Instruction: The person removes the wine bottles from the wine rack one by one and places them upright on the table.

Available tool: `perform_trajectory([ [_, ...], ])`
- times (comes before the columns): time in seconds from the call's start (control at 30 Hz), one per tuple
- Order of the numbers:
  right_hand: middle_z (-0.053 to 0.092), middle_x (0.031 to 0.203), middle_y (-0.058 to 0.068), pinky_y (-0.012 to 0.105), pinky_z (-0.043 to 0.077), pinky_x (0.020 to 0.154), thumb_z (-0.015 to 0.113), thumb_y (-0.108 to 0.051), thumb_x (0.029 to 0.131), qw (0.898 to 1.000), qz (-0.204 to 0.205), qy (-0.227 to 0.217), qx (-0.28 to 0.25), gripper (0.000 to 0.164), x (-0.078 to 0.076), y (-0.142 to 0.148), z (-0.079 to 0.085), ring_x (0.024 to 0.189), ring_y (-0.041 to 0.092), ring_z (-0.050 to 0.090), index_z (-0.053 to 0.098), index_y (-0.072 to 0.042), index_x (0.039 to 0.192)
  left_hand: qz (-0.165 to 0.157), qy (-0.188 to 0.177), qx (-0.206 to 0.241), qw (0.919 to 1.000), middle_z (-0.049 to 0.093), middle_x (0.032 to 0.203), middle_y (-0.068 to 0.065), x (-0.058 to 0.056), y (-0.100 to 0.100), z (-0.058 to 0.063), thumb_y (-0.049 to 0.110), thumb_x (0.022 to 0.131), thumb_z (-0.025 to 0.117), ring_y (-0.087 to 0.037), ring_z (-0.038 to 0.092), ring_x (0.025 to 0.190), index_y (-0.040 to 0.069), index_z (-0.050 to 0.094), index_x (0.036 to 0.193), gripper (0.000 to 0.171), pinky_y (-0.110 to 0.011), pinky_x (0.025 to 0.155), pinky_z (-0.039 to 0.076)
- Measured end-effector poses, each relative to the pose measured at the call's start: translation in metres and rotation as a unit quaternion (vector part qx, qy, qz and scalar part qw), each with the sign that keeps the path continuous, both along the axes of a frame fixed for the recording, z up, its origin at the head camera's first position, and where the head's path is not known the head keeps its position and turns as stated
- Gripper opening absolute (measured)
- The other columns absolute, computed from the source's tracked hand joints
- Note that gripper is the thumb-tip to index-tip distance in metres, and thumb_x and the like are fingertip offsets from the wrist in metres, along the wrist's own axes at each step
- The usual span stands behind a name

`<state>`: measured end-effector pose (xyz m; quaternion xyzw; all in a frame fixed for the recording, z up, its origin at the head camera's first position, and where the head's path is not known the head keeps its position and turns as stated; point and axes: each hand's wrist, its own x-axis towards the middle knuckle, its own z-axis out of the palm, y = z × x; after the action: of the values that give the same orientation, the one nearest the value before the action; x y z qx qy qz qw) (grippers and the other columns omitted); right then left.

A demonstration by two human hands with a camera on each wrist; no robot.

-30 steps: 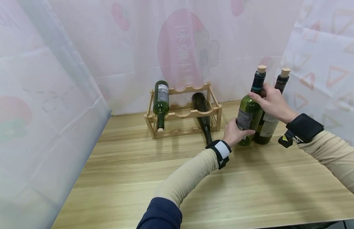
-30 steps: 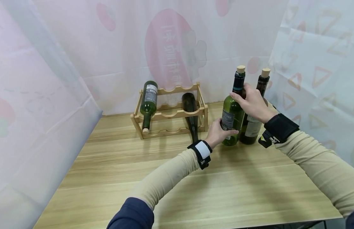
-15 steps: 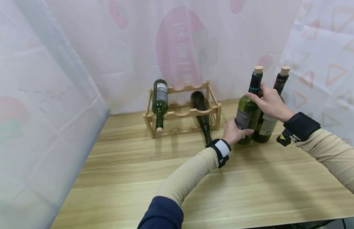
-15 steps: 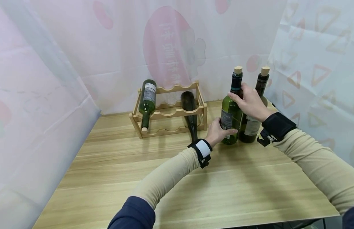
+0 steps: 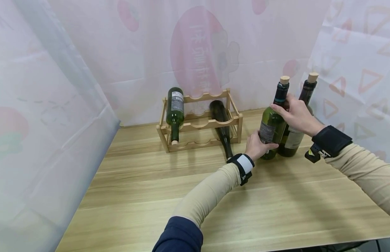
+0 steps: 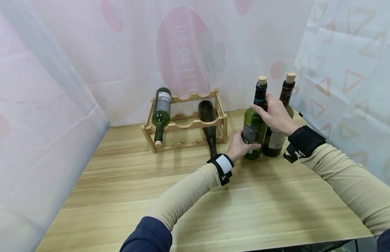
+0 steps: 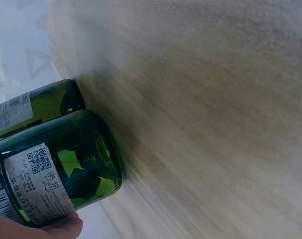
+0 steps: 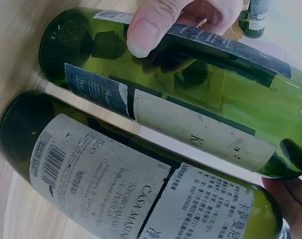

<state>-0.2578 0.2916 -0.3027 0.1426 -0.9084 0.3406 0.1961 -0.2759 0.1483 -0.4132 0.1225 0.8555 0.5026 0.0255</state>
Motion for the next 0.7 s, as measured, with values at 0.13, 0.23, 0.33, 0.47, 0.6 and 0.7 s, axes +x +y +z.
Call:
perform_trajectory([
  [0.13,0.06,0.113,0.037,0.061,0.048,0.085,0.052,-0.03,0.1,1.0,-0.002,0.003,0.003,0.049,0.0008,-0.0013,-0.0002,0.101,0.051,0.062,0.044,0.012,0.125,-0.002,0.001,0.003,1.0,0.066,0.11,0.0,-0.0002,-0.0005,-0.001,0.031,0.071,0.087,-0.011,0.062,0.098,0.014,0.054,0.119,0.061,-0.023,0.083,0.051],
  [0.23,0.06,0.112,0.037,0.061,0.049,0.084,0.052,-0.03,0.1,1.0,-0.003,0.012,0.007,0.049,0.0005,-0.0022,-0.0003,0.1,0.051,0.062,0.044,0.012,0.124,-0.002,0.0,0.006,1.0,0.066,0.11,0.0,-0.0003,-0.0008,-0.0004,0.03,0.071,0.087,-0.011,0.062,0.098,0.014,0.055,0.119,0.06,-0.023,0.084,0.051],
  [0.33,0.061,0.11,0.037,0.061,0.048,0.082,0.053,-0.029,0.1,1.0,-0.003,0.02,0.01,0.048,0.0002,-0.0024,-0.0008,0.099,0.051,0.062,0.045,0.012,0.123,0.0,0.0,0.004,1.0,0.066,0.11,0.0,-0.0001,-0.0013,0.0,0.03,0.071,0.087,-0.012,0.063,0.099,0.014,0.055,0.12,0.061,-0.024,0.084,0.052],
  [0.47,0.06,0.112,0.037,0.062,0.048,0.082,0.053,-0.028,0.1,1.0,-0.001,0.022,0.013,0.048,0.0005,-0.0022,-0.0017,0.099,0.052,0.061,0.045,0.012,0.124,0.001,0.002,-0.003,1.0,0.066,0.111,0.0,-0.0002,-0.001,-0.0014,0.032,0.071,0.086,-0.013,0.063,0.101,0.015,0.055,0.121,0.062,-0.024,0.084,0.052],
  [0.6,0.059,0.111,0.037,0.062,0.048,0.081,0.052,-0.028,0.1,1.0,0.002,0.025,0.016,0.047,0.0006,-0.002,-0.0031,0.098,0.052,0.061,0.044,0.012,0.124,-0.003,0.003,-0.001,1.0,0.065,0.111,0.001,-0.0005,0.0002,-0.0045,0.032,0.072,0.086,-0.013,0.063,0.101,0.015,0.054,0.121,0.062,-0.023,0.084,0.052],
  [0.7,0.06,0.109,0.036,0.062,0.048,0.08,0.052,-0.027,0.1,0.999,-0.001,0.033,0.02,0.047,0.0003,-0.0016,-0.0047,0.095,0.051,0.061,0.045,0.012,0.123,-0.009,0.007,0.0,0.9999,0.065,0.111,0.001,-0.001,0.001,-0.0073,0.033,0.072,0.085,-0.012,0.063,0.101,0.015,0.053,0.123,0.062,-0.023,0.084,0.052],
])
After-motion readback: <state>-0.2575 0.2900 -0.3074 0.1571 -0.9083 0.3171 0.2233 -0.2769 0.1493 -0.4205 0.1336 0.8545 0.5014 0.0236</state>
